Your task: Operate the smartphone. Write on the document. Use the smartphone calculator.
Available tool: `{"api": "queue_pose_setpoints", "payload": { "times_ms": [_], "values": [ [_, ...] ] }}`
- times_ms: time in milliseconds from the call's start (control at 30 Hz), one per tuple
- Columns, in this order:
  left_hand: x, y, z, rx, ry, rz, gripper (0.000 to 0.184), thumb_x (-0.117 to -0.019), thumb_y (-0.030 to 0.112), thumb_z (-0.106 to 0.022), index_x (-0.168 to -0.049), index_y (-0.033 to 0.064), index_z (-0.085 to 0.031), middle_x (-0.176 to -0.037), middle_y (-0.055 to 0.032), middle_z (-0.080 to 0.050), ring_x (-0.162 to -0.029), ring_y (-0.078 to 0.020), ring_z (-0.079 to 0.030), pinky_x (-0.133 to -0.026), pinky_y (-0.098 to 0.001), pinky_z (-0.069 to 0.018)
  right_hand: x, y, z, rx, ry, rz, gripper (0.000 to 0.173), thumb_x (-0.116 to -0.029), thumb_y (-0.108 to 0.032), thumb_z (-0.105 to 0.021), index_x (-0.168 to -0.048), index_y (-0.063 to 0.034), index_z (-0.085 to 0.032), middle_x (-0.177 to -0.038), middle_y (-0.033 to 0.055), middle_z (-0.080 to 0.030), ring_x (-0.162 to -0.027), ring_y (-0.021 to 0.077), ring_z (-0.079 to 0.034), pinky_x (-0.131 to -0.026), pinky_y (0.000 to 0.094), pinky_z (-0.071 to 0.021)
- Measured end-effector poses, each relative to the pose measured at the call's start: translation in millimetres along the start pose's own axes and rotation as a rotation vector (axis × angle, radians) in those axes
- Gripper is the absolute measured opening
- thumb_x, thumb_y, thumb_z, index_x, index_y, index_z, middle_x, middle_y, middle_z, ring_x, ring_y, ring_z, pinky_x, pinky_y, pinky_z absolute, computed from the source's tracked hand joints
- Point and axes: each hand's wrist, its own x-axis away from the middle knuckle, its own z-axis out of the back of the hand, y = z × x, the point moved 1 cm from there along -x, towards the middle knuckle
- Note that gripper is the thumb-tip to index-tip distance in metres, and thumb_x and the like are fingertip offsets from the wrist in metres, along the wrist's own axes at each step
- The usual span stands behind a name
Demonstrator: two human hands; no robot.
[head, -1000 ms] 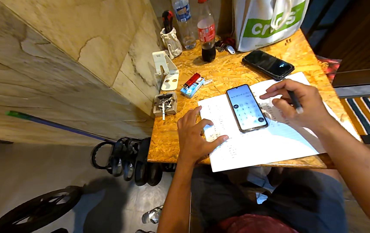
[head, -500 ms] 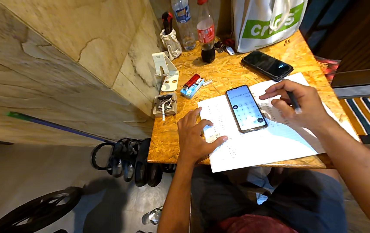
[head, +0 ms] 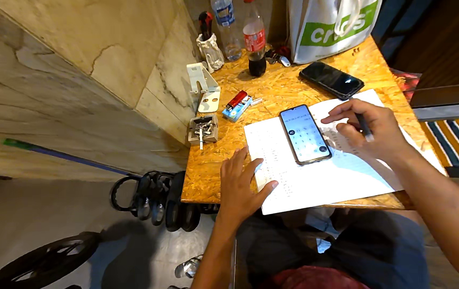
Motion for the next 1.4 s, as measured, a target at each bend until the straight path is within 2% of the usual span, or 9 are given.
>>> {"api": "queue_pose_setpoints", "payload": {
  "times_ms": [133,233,367,500,667,867,1000,1167,1400],
  "values": [
    [4,-2,-3,0.033,0.016,-0.07,0.043,-0.0941,0.062,-0.061,-0.121,0.0309,-0.074,-0.154,-0.0055,-0.051,-0.148,-0.0259,-0.04,-0.121,-0.0577,-0.0284,-1,0,0,-0.004,-0.006,-0.002,0.031,-0.0907,-0.013,-0.052,-0.119,-0.012,-0.063,-0.109,-0.0001,-0.075,-0.064,0.0058,-0.059,-0.051,0.0252,-0.0459],
    [6,-3,-6,0.015,0.01,-0.093,0.038,-0.098,0.059,-0.057,-0.122,0.0363,-0.075,-0.154,-0.0057,-0.051,-0.148,-0.0273,-0.04,-0.12,-0.0575,-0.0288,0,0,0,0.001,-0.002,-0.014,0.03,-0.0911,-0.013,-0.052,-0.119,-0.0119,-0.064,-0.108,-0.0002,-0.075,-0.062,0.0058,-0.057,-0.05,0.0254,-0.045],
    [8,-2,-5,0.007,-0.043,-0.066,0.039,-0.1,0.059,-0.053,-0.129,0.0396,-0.071,-0.156,-0.0063,-0.049,-0.149,-0.0274,-0.039,-0.122,-0.058,-0.026,0,-2,1,-0.032,-0.005,-0.025,0.03,-0.0914,-0.013,-0.053,-0.119,-0.0117,-0.064,-0.109,0.0,-0.075,-0.06,0.0076,-0.058,-0.047,0.0269,-0.047],
    [11,-1,-4,0.004,-0.062,-0.055,0.042,-0.1014,0.059,-0.049,-0.133,0.0397,-0.068,-0.158,-0.0062,-0.047,-0.151,-0.0278,-0.035,-0.124,-0.0588,-0.0235,0,-2,-2,-0.061,-0.009,-0.009,0.03,-0.0904,-0.012,-0.053,-0.119,-0.0097,-0.063,-0.109,0.0011,-0.075,-0.066,0.0085,-0.064,-0.051,0.0267,-0.0516],
    [12,-2,-9,0.026,-0.005,-0.043,0.041,-0.0994,0.06,-0.052,-0.128,0.0399,-0.071,-0.156,-0.004,-0.05,-0.149,-0.0269,-0.039,-0.124,-0.0584,-0.0243,0,0,-1,-0.094,-0.024,0.001,0.03,-0.0906,-0.011,-0.055,-0.119,-0.0107,-0.064,-0.106,-0.0006,-0.075,-0.059,0.0073,-0.059,-0.048,0.0265,-0.0499],
    [12,-3,-10,0.054,0.029,-0.016,0.038,-0.0975,0.06,-0.056,-0.125,0.0403,-0.073,-0.156,-0.0034,-0.05,-0.15,-0.0263,-0.037,-0.125,-0.0601,-0.021,0,0,-4,-0.081,-0.032,-0.018,0.03,-0.0896,-0.011,-0.054,-0.118,-0.0114,-0.064,-0.107,-0.0011,-0.075,-0.063,0.0075,-0.063,-0.05,0.0263,-0.0521],
    [12,-3,-10,0.062,0.038,-0.017,0.037,-0.0971,0.06,-0.056,-0.124,0.041,-0.074,-0.155,-0.0023,-0.052,-0.15,-0.0255,-0.037,-0.125,-0.0603,-0.0205,0,0,-4,-0.076,-0.033,-0.01,0.029,-0.09,-0.012,-0.054,-0.117,-0.0116,-0.064,-0.106,-0.0017,-0.075,-0.061,0.0064,-0.061,-0.049,0.0253,-0.0501],
    [11,-3,-9,0.061,0.026,-0.007,0.037,-0.0972,0.06,-0.056,-0.124,0.0408,-0.074,-0.154,-0.0028,-0.052,-0.15,-0.0258,-0.038,-0.125,-0.0615,-0.0193,0,1,-4,-0.067,-0.051,0.01,0.028,-0.0906,-0.013,-0.053,-0.116,-0.0106,-0.065,-0.103,-0.0003,-0.075,-0.065,0.0073,-0.065,-0.052,0.0264,-0.0536],
    [11,-2,-8,0.069,0.018,0.006,0.036,-0.0973,0.059,-0.057,-0.124,0.0414,-0.074,-0.154,-0.0016,-0.052,-0.15,-0.0243,-0.037,-0.126,-0.06,-0.0187,0,1,-5,-0.075,-0.047,-0.002,0.028,-0.09,-0.014,-0.054,-0.115,-0.0114,-0.065,-0.102,-0.0011,-0.075,-0.062,0.0064,-0.061,-0.05,0.0254,-0.0504]
  ]
}}
